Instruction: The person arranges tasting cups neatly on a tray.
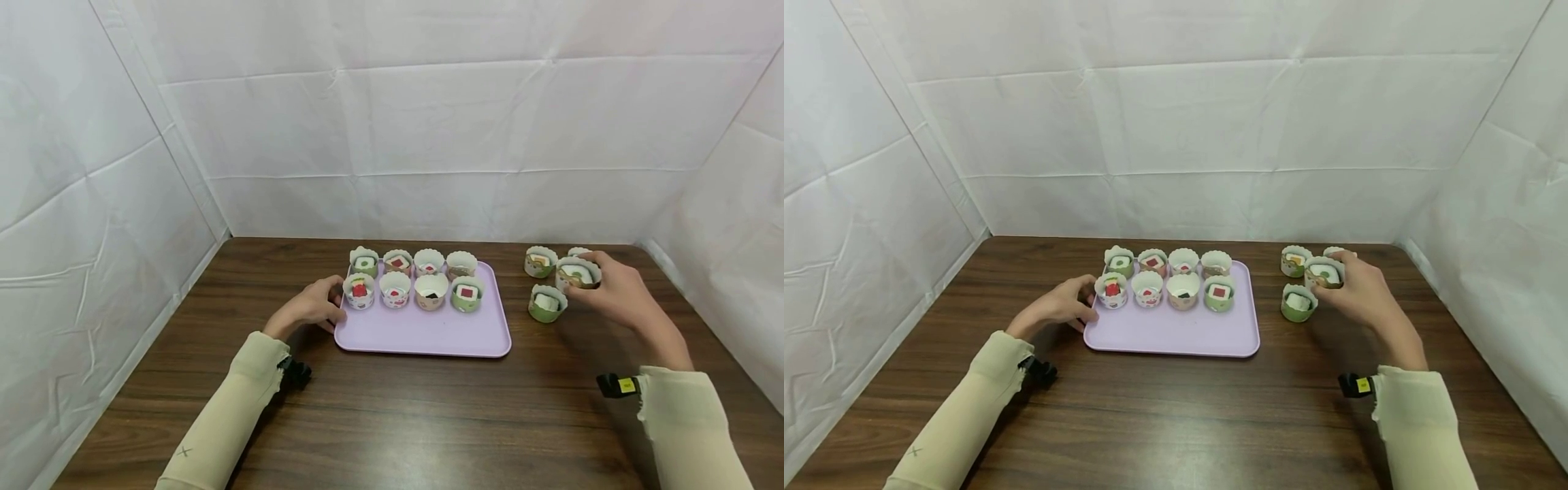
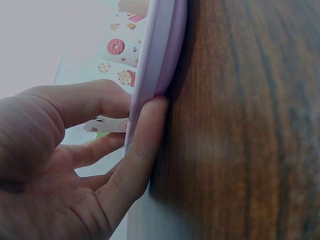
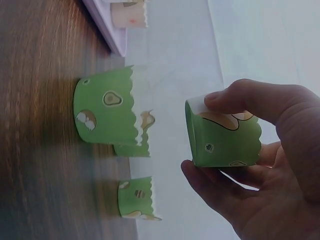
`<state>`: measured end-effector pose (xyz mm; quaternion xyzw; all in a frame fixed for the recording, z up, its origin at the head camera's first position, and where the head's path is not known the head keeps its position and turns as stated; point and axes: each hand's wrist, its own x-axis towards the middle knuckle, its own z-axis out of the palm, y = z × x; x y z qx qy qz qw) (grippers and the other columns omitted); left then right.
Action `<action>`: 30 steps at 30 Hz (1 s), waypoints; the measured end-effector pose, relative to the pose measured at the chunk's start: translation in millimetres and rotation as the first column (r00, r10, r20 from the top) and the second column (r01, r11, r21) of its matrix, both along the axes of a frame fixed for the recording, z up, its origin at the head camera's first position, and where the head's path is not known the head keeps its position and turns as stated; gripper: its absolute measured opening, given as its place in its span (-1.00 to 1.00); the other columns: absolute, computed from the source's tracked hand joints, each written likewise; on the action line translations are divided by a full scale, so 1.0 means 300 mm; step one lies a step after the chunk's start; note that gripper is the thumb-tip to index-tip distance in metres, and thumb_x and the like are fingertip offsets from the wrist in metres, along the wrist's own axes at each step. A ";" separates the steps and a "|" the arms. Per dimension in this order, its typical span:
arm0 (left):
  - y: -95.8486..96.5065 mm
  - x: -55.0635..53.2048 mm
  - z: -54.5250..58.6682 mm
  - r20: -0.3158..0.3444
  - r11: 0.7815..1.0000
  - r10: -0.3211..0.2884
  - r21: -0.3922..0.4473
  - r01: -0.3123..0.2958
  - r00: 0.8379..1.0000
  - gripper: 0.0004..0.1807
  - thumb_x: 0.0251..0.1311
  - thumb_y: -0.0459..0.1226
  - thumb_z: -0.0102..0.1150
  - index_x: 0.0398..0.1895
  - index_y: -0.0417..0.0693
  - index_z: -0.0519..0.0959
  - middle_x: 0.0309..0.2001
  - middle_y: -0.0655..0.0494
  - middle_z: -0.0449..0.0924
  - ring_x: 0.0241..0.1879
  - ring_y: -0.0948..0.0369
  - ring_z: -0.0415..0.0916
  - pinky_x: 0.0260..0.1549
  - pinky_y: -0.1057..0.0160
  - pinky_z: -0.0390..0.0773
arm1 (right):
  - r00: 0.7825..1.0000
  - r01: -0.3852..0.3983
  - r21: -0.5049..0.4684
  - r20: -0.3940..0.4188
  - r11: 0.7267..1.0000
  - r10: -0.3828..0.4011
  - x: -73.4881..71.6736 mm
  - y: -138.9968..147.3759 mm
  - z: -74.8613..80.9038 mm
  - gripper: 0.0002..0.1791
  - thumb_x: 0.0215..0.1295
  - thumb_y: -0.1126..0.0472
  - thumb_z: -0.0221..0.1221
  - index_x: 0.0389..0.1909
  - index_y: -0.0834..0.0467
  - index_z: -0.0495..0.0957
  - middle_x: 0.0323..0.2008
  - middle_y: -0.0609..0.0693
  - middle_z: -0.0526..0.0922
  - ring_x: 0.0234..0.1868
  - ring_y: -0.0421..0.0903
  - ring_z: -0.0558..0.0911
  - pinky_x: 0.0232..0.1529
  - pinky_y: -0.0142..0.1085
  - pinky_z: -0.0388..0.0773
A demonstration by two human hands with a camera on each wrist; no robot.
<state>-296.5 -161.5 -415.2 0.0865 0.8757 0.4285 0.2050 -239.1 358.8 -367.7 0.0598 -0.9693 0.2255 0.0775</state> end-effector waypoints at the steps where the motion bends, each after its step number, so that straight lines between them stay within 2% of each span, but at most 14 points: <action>1: 0.000 0.000 0.000 0.000 1.000 0.000 0.000 0.000 1.000 -0.34 0.18 -0.52 0.29 0.36 -0.19 0.31 -0.11 -0.14 0.42 -0.30 0.09 0.57 -0.36 0.14 0.82 | 1.000 -0.004 0.002 -0.002 1.000 0.004 0.001 -0.005 0.001 -0.16 0.35 -0.07 0.30 0.43 0.37 0.26 0.10 0.44 0.57 0.02 0.31 0.59 -0.15 0.04 0.56; 7: 0.000 0.004 0.000 0.005 1.000 -0.004 0.003 0.004 1.000 -0.34 0.18 -0.52 0.28 0.36 -0.20 0.31 -0.12 -0.13 0.42 -0.30 0.10 0.57 -0.36 0.14 0.82 | 0.999 -0.031 0.000 -0.031 1.000 0.031 0.003 -0.045 0.006 -0.19 0.30 -0.03 0.36 0.38 0.36 0.32 0.06 0.42 0.60 -0.05 0.25 0.60 -0.19 -0.07 0.54; 14: -0.001 0.004 -0.002 0.004 1.000 0.001 0.013 -0.001 1.000 -0.33 0.17 -0.53 0.28 0.36 -0.20 0.31 -0.12 -0.14 0.42 -0.31 0.09 0.57 -0.37 0.13 0.82 | 0.996 -0.082 0.006 -0.018 0.997 0.082 0.000 -0.117 0.009 -0.22 0.28 -0.01 0.37 0.36 0.35 0.34 0.12 0.40 0.61 0.02 0.25 0.61 -0.09 0.04 0.57; 19: -0.002 0.004 -0.003 -0.001 1.000 -0.002 0.012 0.002 1.000 -0.34 0.16 -0.53 0.29 0.34 -0.20 0.32 -0.14 -0.12 0.41 -0.31 0.09 0.56 -0.37 0.14 0.81 | 0.991 -0.124 0.031 -0.036 0.992 0.125 -0.004 -0.165 0.002 -0.24 0.23 0.05 0.41 0.32 0.37 0.38 0.05 0.40 0.65 -0.04 0.23 0.65 -0.11 0.05 0.59; 24: -0.002 0.004 0.001 -0.005 1.000 -0.006 0.006 0.006 1.000 -0.36 0.18 -0.52 0.29 0.34 -0.20 0.32 -0.14 -0.11 0.41 -0.29 0.10 0.56 -0.36 0.14 0.81 | 0.982 -0.176 0.036 -0.062 0.984 0.178 -0.008 -0.198 -0.010 -0.23 0.21 0.09 0.44 0.33 0.38 0.38 0.08 0.40 0.64 -0.02 0.21 0.65 -0.05 0.11 0.60; 30: -0.003 0.006 0.005 0.000 1.000 -0.005 0.002 0.005 1.000 -0.36 0.19 -0.50 0.30 0.34 -0.19 0.32 -0.12 -0.12 0.40 -0.28 0.09 0.55 -0.34 0.14 0.82 | 0.973 -0.213 0.025 -0.081 0.977 0.214 0.000 -0.231 -0.014 -0.30 0.18 0.14 0.46 0.25 0.36 0.43 0.02 0.31 0.65 -0.09 0.12 0.62 -0.10 0.00 0.58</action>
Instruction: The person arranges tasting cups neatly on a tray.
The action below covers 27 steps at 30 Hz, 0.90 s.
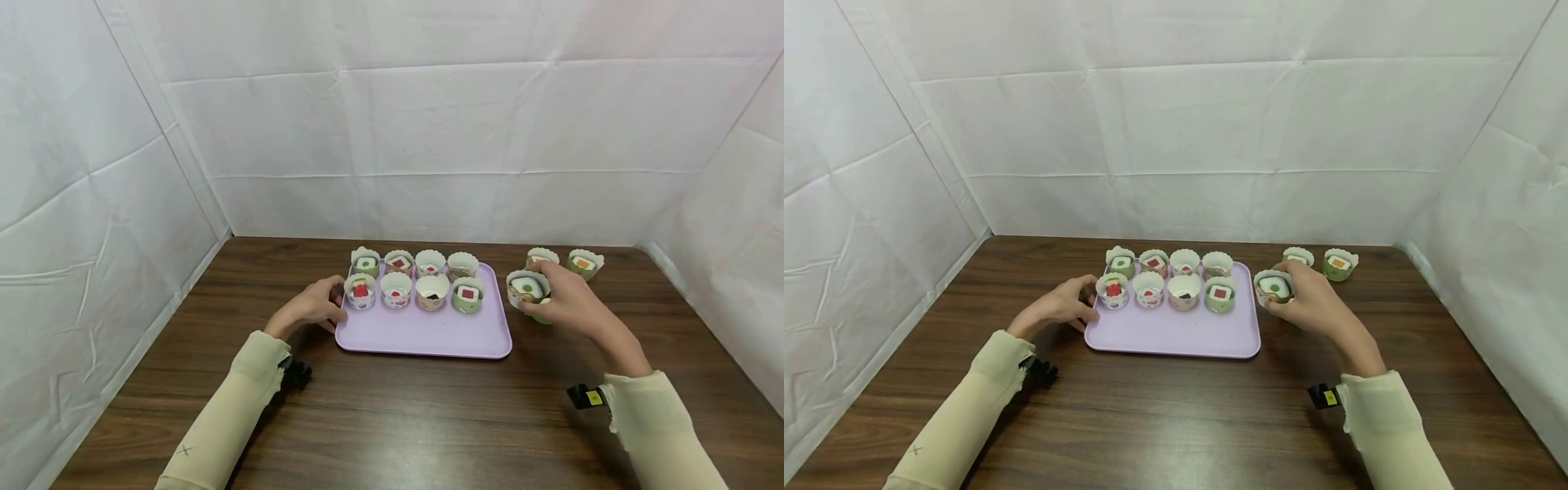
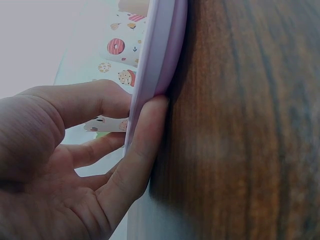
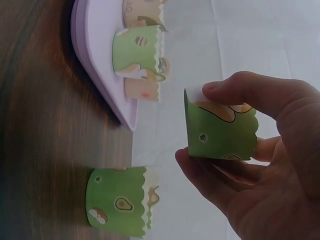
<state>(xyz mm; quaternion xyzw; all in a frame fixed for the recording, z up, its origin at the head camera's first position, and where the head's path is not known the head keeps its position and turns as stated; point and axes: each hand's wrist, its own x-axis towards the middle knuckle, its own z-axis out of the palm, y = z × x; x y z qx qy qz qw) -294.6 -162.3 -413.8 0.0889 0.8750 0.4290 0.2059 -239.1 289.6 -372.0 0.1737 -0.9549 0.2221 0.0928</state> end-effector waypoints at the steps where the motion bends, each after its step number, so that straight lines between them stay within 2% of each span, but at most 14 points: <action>1: 0.000 0.000 0.000 0.001 1.000 0.000 0.001 0.000 1.000 -0.36 0.19 -0.50 0.30 0.34 -0.19 0.32 -0.12 -0.12 0.40 -0.28 0.09 0.55 -0.34 0.14 0.81 | 1.000 -0.005 -0.001 0.003 1.000 0.005 0.001 -0.005 0.000 -0.32 0.19 0.14 0.45 0.24 0.34 0.44 0.01 0.29 0.65 -0.10 0.10 0.62 -0.12 -0.03 0.57; 11: 0.000 -0.007 -0.005 0.006 1.000 0.000 0.009 0.000 1.000 -0.36 0.19 -0.50 0.30 0.34 -0.19 0.32 -0.10 -0.14 0.41 -0.29 0.09 0.57 -0.35 0.13 0.82 | 0.997 -0.047 -0.033 0.057 0.998 0.049 0.011 -0.072 -0.010 -0.39 0.18 0.16 0.44 0.20 0.28 0.47 -0.01 0.20 0.66 -0.06 0.05 0.62 -0.07 -0.06 0.60; 19: -0.002 -0.007 -0.016 0.000 1.000 0.000 0.013 0.000 1.000 -0.35 0.19 -0.50 0.30 0.35 -0.20 0.32 -0.10 -0.15 0.43 -0.30 0.09 0.59 -0.36 0.13 0.82 | 0.988 -0.101 -0.075 0.112 0.992 0.109 0.015 -0.132 -0.029 -0.40 0.16 0.13 0.46 0.18 0.24 0.49 -0.04 0.11 0.67 -0.10 -0.05 0.60 -0.12 -0.21 0.58; 27: 0.001 -0.010 -0.016 -0.004 1.000 -0.003 0.005 0.003 1.000 -0.36 0.19 -0.49 0.31 0.33 -0.20 0.32 -0.09 -0.16 0.42 -0.28 0.08 0.58 -0.35 0.14 0.82 | 0.982 -0.160 -0.090 0.087 0.983 0.168 0.007 -0.203 -0.042 -0.39 0.14 0.16 0.47 0.19 0.23 0.50 0.06 0.13 0.68 0.01 -0.01 0.63 -0.01 -0.13 0.61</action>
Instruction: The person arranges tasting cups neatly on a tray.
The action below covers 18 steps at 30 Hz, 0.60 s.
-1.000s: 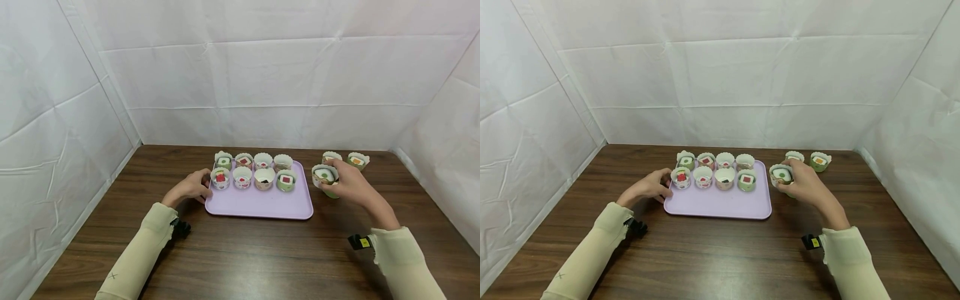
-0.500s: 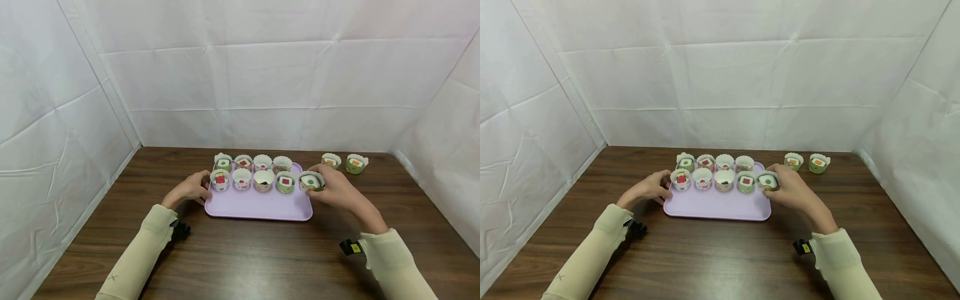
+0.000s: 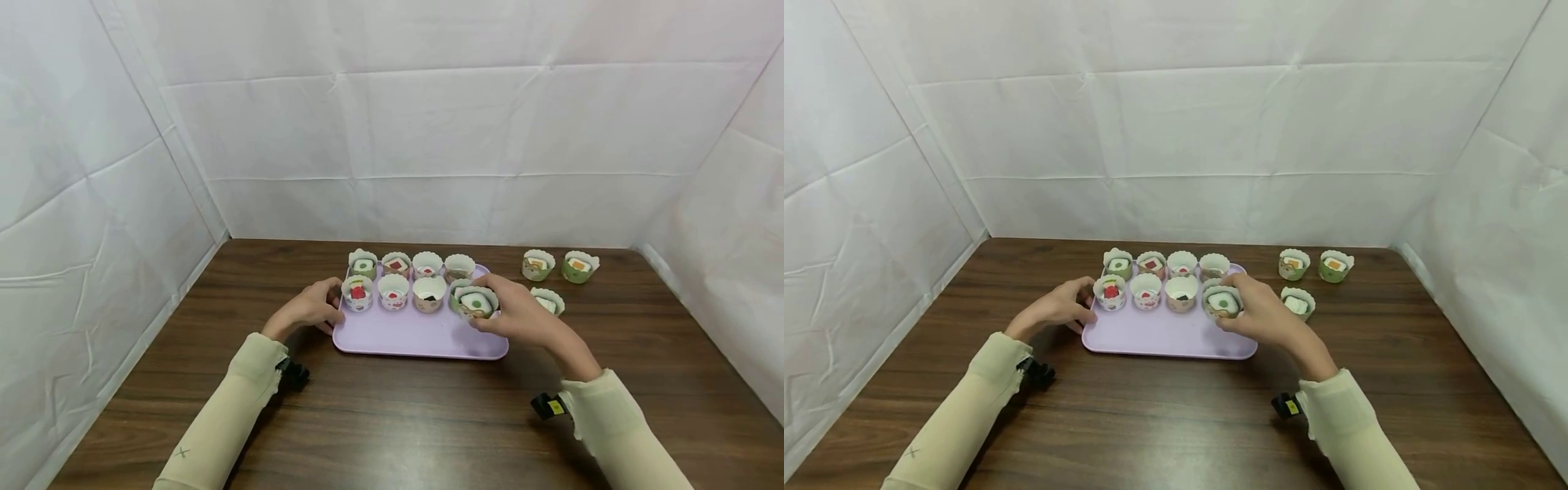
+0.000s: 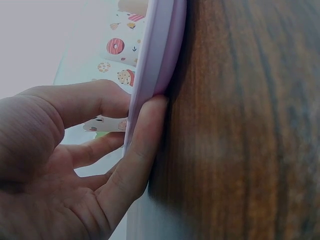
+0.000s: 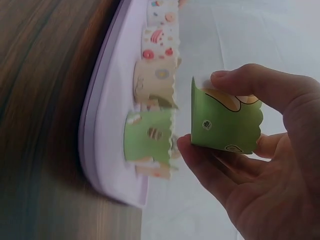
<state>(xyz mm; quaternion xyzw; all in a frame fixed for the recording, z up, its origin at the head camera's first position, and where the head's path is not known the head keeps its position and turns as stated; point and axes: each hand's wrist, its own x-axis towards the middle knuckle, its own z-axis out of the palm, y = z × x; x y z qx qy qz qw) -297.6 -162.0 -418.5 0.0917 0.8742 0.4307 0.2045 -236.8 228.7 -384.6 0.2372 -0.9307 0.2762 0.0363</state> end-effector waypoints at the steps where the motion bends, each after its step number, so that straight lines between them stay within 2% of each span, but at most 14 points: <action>1: 0.000 0.000 0.001 0.000 1.000 -0.002 0.001 0.002 1.000 -0.36 0.19 -0.49 0.31 0.34 -0.20 0.32 -0.09 -0.16 0.42 -0.28 0.08 0.58 -0.35 0.14 0.82 | 1.000 0.000 0.004 -0.003 1.000 0.000 0.000 -0.010 0.000 -0.38 0.13 0.16 0.47 0.20 0.23 0.50 0.08 0.13 0.68 0.03 0.00 0.64 0.01 -0.11 0.61; 6: 0.003 0.000 0.004 0.000 1.000 -0.008 0.009 0.008 1.000 -0.37 0.18 -0.50 0.31 0.32 -0.21 0.33 -0.10 -0.15 0.43 -0.29 0.08 0.58 -0.35 0.13 0.82 | 1.000 -0.020 0.015 0.000 1.000 0.020 0.002 -0.060 -0.003 -0.36 0.14 0.16 0.46 0.24 0.22 0.49 0.11 0.11 0.66 0.08 0.02 0.63 0.06 -0.06 0.61; 11: 0.003 0.003 0.009 0.001 1.000 0.001 0.007 -0.001 1.000 -0.37 0.18 -0.50 0.30 0.32 -0.21 0.33 -0.11 -0.15 0.43 -0.32 0.09 0.59 -0.37 0.13 0.82 | 0.996 -0.082 0.015 -0.025 0.997 0.082 -0.003 -0.116 -0.011 -0.38 0.15 0.16 0.44 0.20 0.26 0.49 0.10 0.12 0.65 0.10 0.01 0.62 0.11 -0.04 0.61; 18: 0.000 0.006 0.013 0.004 1.000 0.004 0.012 -0.005 1.000 -0.36 0.17 -0.50 0.30 0.33 -0.21 0.33 -0.13 -0.13 0.42 -0.32 0.10 0.58 -0.36 0.14 0.82 | 0.988 -0.147 -0.013 -0.051 0.989 0.146 -0.016 -0.213 -0.017 -0.46 0.08 0.21 0.44 0.09 0.21 0.52 -0.04 0.02 0.67 -0.06 -0.10 0.61 -0.01 -0.20 0.61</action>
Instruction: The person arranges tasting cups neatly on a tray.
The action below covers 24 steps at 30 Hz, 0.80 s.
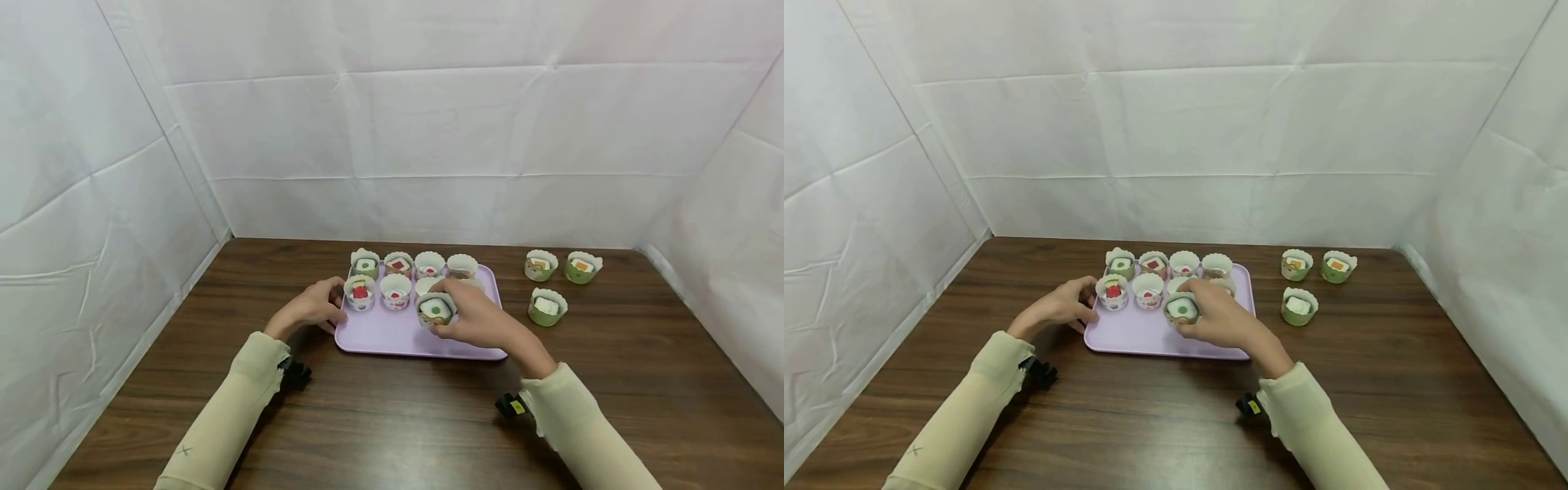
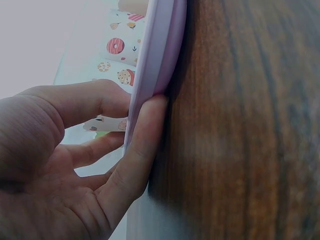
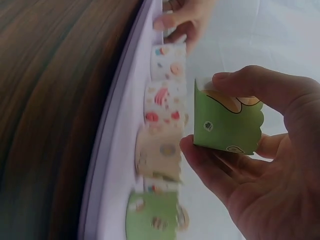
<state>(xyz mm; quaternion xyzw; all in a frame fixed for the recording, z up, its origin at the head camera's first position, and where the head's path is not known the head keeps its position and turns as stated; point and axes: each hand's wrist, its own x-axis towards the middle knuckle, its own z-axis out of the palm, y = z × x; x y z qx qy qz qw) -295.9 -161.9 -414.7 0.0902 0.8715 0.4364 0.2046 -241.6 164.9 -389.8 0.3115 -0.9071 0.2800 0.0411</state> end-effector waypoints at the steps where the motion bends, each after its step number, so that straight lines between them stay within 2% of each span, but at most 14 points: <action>1: 0.000 0.000 0.000 0.000 1.000 -0.001 0.000 0.001 1.000 -0.37 0.18 -0.50 0.30 0.32 -0.21 0.33 -0.13 -0.13 0.42 -0.32 0.10 0.58 -0.36 0.14 0.82 | 1.000 -0.005 -0.004 0.002 1.000 0.005 -0.002 -0.015 -0.002 -0.47 0.07 0.21 0.44 0.08 0.20 0.53 -0.05 0.01 0.68 -0.07 -0.11 0.61 -0.02 -0.22 0.61; 15: -0.001 -0.002 -0.001 -0.001 1.000 0.002 0.006 -0.002 1.000 -0.38 0.18 -0.52 0.29 0.31 -0.21 0.34 -0.15 -0.12 0.43 -0.34 0.11 0.59 -0.38 0.13 0.82 | 0.997 -0.045 0.035 0.067 0.998 0.042 -0.026 -0.229 -0.030 -0.44 0.08 0.17 0.46 0.10 0.17 0.52 0.02 0.01 0.66 -0.02 -0.11 0.60 0.05 -0.21 0.60; 18: 0.000 -0.001 -0.001 -0.004 1.000 -0.001 0.012 0.001 1.000 -0.39 0.17 -0.52 0.29 0.31 -0.21 0.35 -0.16 -0.12 0.43 -0.36 0.12 0.59 -0.39 0.12 0.82 | 0.996 -0.042 0.054 0.084 0.998 0.037 -0.028 -0.267 -0.034 -0.42 0.09 0.16 0.46 0.14 0.18 0.52 0.05 0.02 0.66 0.01 -0.10 0.61 0.08 -0.17 0.61; 24: -0.002 0.004 0.000 -0.015 1.000 -0.008 0.019 0.009 1.000 -0.41 0.18 -0.51 0.27 0.29 -0.21 0.36 -0.16 -0.12 0.45 -0.37 0.13 0.59 -0.39 0.13 0.81 | 0.994 0.008 0.111 0.105 0.994 -0.020 -0.030 -0.328 -0.051 -0.38 0.09 0.14 0.46 0.20 0.15 0.52 0.09 0.04 0.67 0.05 -0.04 0.63 0.12 -0.04 0.60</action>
